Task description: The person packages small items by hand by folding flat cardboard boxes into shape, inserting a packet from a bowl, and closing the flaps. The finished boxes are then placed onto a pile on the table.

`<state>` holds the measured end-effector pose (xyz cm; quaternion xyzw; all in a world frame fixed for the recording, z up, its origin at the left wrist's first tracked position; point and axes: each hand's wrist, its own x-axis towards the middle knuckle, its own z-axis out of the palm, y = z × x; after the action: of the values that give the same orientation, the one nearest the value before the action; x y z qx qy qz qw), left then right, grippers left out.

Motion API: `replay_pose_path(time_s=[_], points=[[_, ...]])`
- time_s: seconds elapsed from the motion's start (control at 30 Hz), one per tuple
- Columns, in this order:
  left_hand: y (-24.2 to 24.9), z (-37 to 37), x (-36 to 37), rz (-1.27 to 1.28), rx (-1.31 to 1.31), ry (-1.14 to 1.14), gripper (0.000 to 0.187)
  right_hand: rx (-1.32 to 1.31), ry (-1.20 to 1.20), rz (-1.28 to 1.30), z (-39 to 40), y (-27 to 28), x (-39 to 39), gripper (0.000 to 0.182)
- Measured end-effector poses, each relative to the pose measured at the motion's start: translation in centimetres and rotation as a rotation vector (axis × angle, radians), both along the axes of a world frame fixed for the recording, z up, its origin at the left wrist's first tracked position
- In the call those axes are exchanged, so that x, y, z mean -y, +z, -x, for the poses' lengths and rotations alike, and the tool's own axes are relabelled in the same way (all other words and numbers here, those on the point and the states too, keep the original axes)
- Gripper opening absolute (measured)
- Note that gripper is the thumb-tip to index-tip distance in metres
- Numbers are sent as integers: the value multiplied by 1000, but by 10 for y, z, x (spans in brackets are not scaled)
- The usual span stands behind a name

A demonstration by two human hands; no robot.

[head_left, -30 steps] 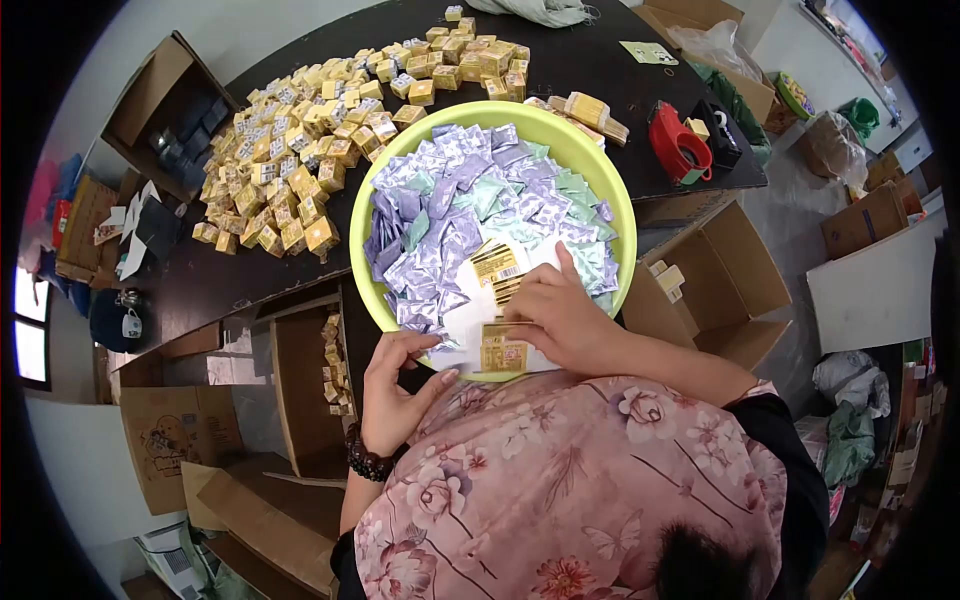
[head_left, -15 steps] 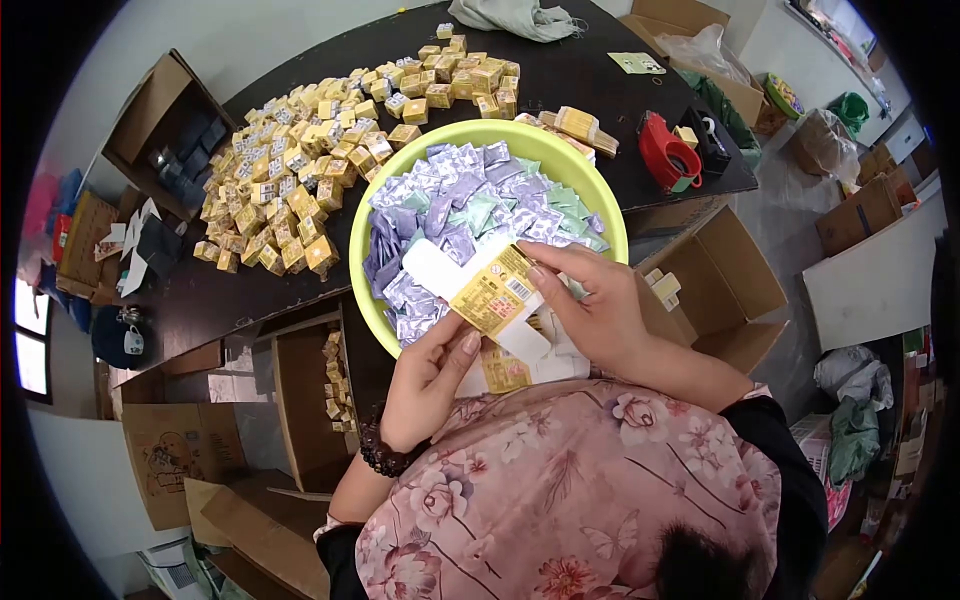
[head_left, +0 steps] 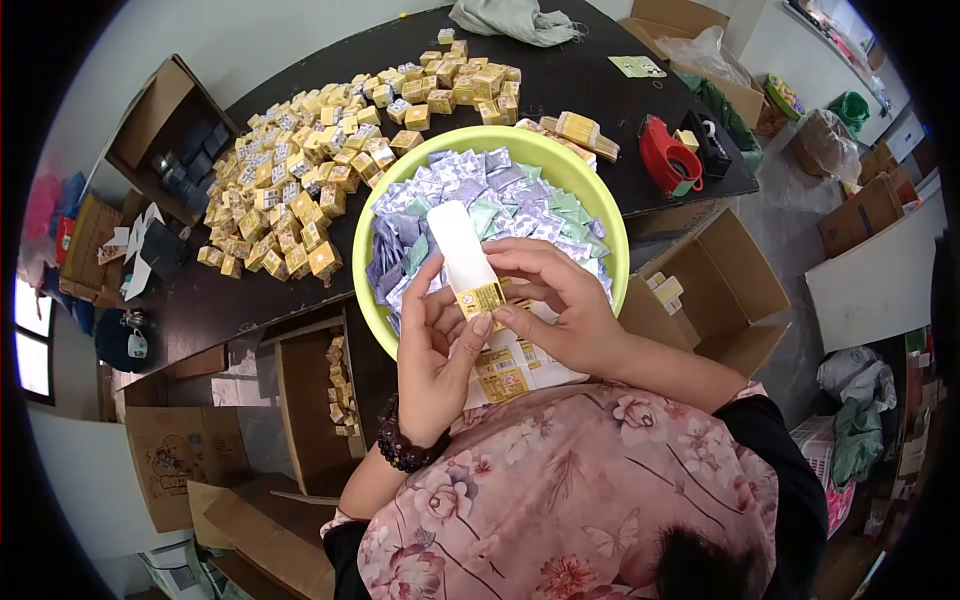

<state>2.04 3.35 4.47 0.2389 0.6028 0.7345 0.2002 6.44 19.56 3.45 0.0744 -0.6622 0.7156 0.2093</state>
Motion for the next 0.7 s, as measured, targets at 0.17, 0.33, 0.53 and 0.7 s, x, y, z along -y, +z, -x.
replay_pose_path(time_s=[0.17,0.33,0.53,0.7], points=[[-9,5,10,18,-185,-19,48,-142,159,-478,3,6,-22,31],[-9,4,17,-50,52,-137,40,-96,148,-449,1,-5,-21,22],[-17,8,17,-128,12,-138,35,135,340,67,-3,0,-11,13],[-13,6,12,-129,4,-73,36,126,308,110,-4,8,-10,14]])
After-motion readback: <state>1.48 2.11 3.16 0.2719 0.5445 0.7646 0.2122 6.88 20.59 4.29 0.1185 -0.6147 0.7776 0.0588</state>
